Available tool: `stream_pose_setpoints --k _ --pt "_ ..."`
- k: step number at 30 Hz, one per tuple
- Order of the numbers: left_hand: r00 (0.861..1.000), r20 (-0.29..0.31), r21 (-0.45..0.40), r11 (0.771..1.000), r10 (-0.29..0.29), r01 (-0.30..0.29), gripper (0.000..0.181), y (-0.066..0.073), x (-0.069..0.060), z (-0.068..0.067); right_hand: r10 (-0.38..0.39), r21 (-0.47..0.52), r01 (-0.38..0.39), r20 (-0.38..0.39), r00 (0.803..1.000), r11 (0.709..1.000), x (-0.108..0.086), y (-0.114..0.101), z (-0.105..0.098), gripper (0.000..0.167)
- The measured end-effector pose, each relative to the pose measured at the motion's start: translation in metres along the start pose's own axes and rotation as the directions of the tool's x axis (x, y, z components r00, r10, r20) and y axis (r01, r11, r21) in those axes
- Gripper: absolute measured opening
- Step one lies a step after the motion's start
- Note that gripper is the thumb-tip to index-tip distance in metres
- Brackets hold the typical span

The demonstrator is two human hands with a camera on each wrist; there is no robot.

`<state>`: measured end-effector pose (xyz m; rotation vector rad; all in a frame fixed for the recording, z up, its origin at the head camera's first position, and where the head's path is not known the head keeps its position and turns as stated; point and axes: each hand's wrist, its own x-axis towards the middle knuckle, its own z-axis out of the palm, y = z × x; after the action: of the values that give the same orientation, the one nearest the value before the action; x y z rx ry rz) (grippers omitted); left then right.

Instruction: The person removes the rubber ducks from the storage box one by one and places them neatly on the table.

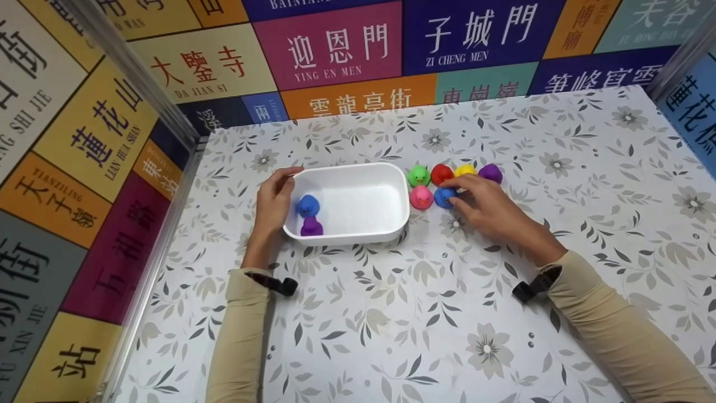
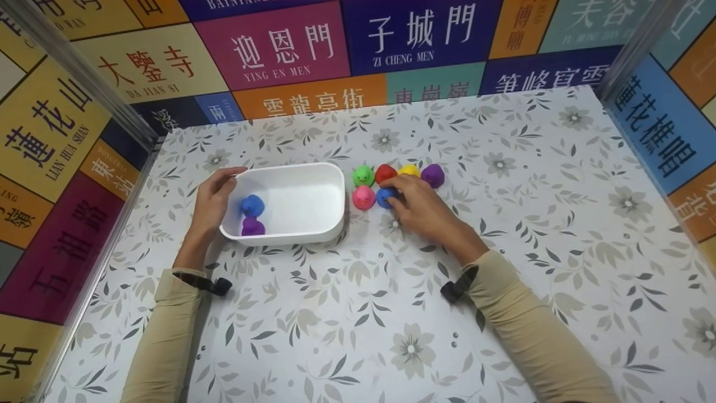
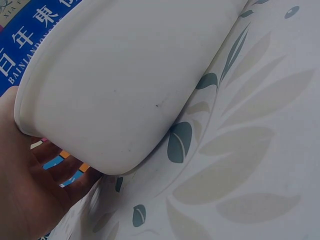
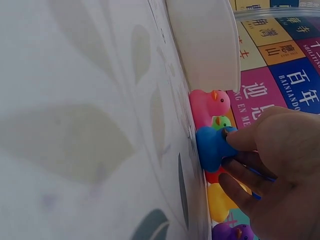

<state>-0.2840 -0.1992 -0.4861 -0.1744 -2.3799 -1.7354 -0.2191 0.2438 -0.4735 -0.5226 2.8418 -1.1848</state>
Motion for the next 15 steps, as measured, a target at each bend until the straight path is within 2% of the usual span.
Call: stream_pose_setpoints --k 6,15 --pt "1.000 0.003 -0.017 1.000 -0.027 0.027 0.032 0.028 -0.010 0.001 0.005 -0.006 -0.005 0.001 1.000 1.000 0.000 0.001 0.000 0.040" --pt "0.999 0.005 0.014 0.999 -0.033 0.033 0.034 0.036 -0.013 0.000 0.017 -0.008 -0.017 0.012 1.000 1.000 0.000 0.000 -0.001 0.040"
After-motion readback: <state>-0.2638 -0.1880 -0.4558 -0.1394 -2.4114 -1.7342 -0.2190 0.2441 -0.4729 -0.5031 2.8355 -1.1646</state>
